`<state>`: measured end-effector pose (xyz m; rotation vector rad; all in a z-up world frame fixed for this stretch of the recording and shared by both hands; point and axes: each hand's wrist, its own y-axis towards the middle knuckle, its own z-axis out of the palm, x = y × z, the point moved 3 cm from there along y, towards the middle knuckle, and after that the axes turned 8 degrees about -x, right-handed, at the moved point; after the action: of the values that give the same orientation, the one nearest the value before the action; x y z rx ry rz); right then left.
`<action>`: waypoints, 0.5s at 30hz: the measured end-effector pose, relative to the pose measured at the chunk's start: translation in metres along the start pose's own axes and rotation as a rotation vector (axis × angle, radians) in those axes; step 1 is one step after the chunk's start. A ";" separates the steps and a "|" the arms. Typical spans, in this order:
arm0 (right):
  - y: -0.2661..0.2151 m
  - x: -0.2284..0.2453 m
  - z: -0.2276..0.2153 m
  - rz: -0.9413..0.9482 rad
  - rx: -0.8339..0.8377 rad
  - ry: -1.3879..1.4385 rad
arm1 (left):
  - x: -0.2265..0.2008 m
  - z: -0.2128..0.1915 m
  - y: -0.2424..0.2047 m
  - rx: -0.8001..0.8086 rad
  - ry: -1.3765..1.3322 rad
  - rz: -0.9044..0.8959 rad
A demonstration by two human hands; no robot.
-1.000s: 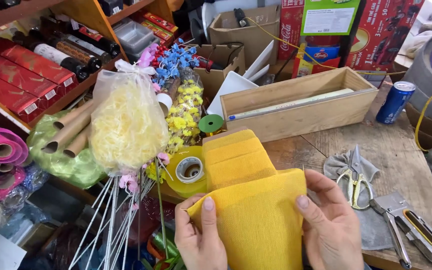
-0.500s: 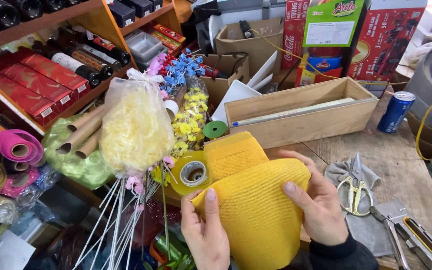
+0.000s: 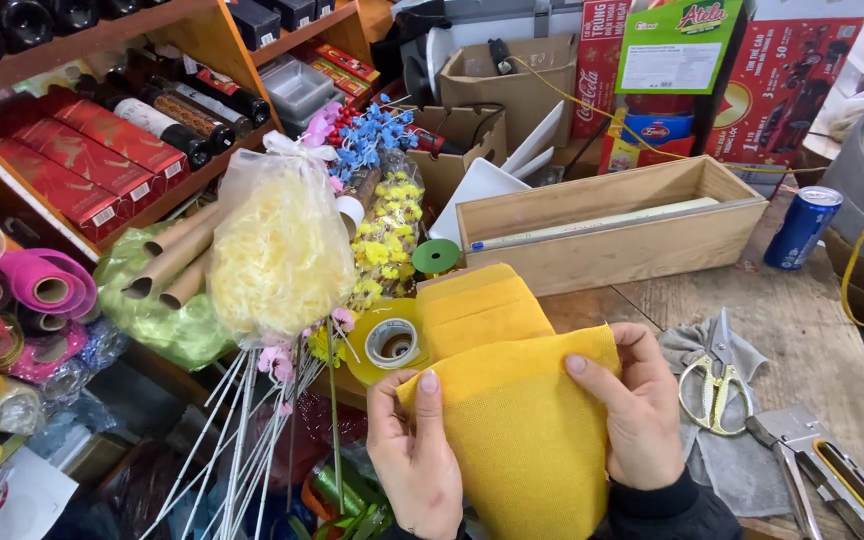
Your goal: Wrapping and stapling yellow fabric around a circular wooden base to decorate it.
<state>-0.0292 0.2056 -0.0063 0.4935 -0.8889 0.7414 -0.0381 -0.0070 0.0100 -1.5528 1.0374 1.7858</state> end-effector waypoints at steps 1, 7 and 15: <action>-0.001 -0.001 0.000 0.062 -0.023 0.004 | 0.003 -0.001 0.001 -0.005 -0.001 0.004; -0.006 0.024 0.013 0.203 0.015 -0.030 | 0.000 -0.002 0.006 0.046 -0.012 0.029; -0.006 0.049 0.022 0.170 0.123 -0.249 | -0.011 -0.001 0.003 0.094 -0.019 0.194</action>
<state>-0.0159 0.2048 0.0460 0.6344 -1.1321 0.9071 -0.0382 -0.0085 0.0212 -1.4170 1.2804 1.8464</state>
